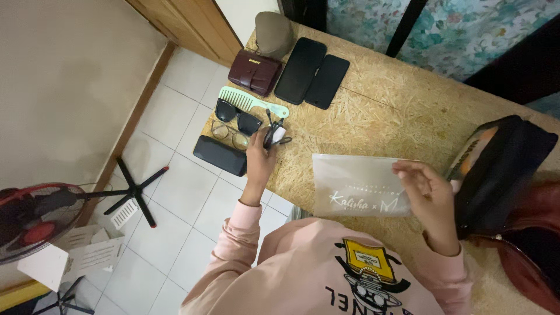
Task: The person unzips a gray backpack and a brown handbag on a wooden table and takes out their contents, including a phone, wallet, pouches, glasses, a comb, sunglasses, a charging cable, and cosmetic items, arranging them on the table. They coil the charging cable and lay out the items in groups.
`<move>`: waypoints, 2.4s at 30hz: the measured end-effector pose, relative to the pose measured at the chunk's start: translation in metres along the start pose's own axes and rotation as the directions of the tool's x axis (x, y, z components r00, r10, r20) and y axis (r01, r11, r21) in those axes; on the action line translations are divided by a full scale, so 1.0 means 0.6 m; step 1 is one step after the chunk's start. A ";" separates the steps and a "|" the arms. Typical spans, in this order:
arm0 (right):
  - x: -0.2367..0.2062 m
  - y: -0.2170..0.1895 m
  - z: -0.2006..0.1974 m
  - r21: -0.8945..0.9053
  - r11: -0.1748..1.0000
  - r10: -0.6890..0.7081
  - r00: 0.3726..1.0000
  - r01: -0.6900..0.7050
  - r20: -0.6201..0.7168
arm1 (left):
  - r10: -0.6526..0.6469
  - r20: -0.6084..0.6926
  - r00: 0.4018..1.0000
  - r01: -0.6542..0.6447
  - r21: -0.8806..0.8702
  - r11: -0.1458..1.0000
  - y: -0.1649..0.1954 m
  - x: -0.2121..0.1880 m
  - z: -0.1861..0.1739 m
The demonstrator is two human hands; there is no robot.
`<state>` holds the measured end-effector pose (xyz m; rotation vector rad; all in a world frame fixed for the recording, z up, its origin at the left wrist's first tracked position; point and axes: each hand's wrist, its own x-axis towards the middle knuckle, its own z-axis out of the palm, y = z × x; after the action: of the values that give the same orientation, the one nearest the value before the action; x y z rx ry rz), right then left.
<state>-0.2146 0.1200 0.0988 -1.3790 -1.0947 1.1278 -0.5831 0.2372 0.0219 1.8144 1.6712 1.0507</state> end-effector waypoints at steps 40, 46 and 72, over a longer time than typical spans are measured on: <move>-0.002 0.026 0.026 0.050 0.998 0.027 0.994 -0.033 0.104 | 0.204 -0.232 0.951 -0.074 0.469 0.880 0.029 0.043 0.069; -0.004 0.028 0.025 0.013 0.999 0.049 0.994 -0.050 0.094 | 0.163 -0.243 0.956 -0.029 0.474 0.880 0.033 0.041 0.067; -0.004 0.032 0.016 0.011 1.000 0.024 0.995 -0.025 0.097 | 0.107 -0.176 0.979 -0.013 0.467 0.884 0.048 0.032 0.028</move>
<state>-0.2236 0.1175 0.0790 -1.3433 -1.1412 1.2277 -0.5524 0.2542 0.0384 2.1229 2.1457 0.9340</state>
